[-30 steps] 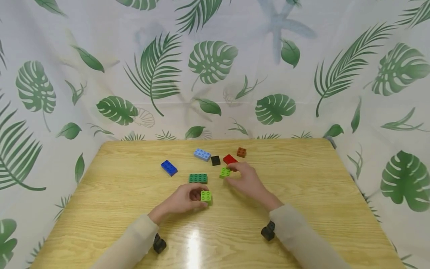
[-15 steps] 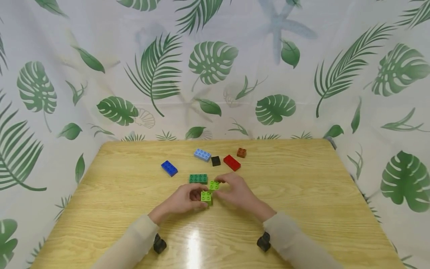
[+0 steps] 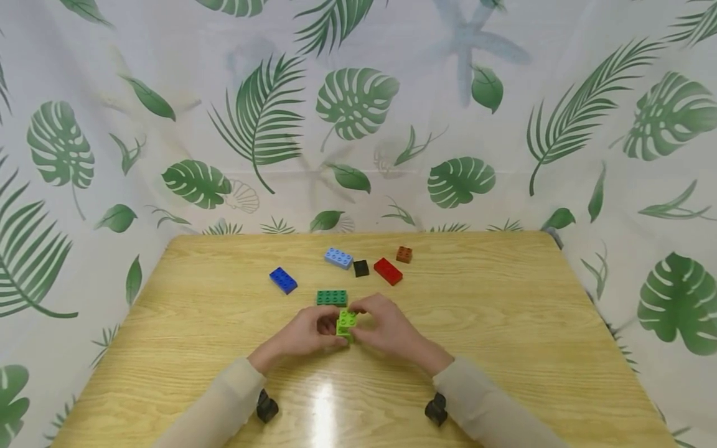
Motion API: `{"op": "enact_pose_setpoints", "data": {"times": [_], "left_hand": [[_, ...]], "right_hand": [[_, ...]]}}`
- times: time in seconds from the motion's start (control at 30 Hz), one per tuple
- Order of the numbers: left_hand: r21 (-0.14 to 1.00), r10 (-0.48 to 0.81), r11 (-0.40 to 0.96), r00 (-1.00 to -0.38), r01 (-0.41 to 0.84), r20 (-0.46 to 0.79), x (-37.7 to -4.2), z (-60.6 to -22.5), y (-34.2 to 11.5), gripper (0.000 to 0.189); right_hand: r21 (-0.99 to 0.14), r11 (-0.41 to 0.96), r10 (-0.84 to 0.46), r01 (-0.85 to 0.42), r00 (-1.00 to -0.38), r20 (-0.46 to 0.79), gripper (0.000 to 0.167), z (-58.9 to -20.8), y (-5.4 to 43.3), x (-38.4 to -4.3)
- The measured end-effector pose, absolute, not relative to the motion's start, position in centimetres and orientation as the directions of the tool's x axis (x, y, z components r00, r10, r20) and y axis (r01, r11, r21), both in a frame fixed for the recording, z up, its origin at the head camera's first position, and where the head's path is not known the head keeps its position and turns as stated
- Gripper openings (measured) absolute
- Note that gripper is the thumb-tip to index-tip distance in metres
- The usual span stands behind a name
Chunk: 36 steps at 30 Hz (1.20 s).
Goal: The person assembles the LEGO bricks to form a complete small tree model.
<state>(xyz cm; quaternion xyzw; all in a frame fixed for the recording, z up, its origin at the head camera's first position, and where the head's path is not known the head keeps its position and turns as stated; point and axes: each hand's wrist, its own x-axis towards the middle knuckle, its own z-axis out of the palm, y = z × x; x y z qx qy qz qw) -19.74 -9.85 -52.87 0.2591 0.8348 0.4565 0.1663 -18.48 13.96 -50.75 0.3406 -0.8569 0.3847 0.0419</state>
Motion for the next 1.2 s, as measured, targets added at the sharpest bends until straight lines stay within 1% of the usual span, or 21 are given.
{"op": "enact_pose_setpoints", "data": {"times": [0.23,0.43,0.67,0.83,0.97,1.2], "left_hand": [[0.853,0.584,0.434,-0.812,0.29,-0.021,-19.73,-52.98,-9.94,0.043],[0.853,0.58,0.439,-0.814,0.283,-0.029,-19.62,-52.94,-9.96,0.038],[0.853,0.579,0.44,-0.814,0.282,-0.03,-19.66,-53.01,-9.96,0.033],[0.855,0.582,0.435,-0.813,0.283,-0.027,-19.82,-52.97,-9.97,0.031],[0.85,0.583,0.441,-0.812,0.29,-0.026,-19.88,-52.85,-9.94,0.031],[0.844,0.586,0.449,-0.809,0.295,-0.029,-19.87,-52.94,-9.88,0.03]], "right_hand": [[-0.61,0.453,-0.582,-0.65,-0.734,0.35,0.034,-50.98,13.78,-18.32],[-0.586,0.448,-0.601,-0.675,-0.713,0.362,0.034,-51.01,13.76,-18.27],[-0.571,0.457,-0.612,-0.682,-0.707,0.355,0.032,-50.85,13.63,-18.2],[-0.53,0.479,-0.623,-0.7,-0.696,0.357,0.03,-50.77,13.56,-18.27],[-0.507,0.502,-0.636,-0.701,-0.696,0.333,0.03,-50.55,13.44,-18.3],[-0.51,0.51,-0.643,-0.693,-0.701,0.31,0.03,-50.59,13.41,-18.37]]}}
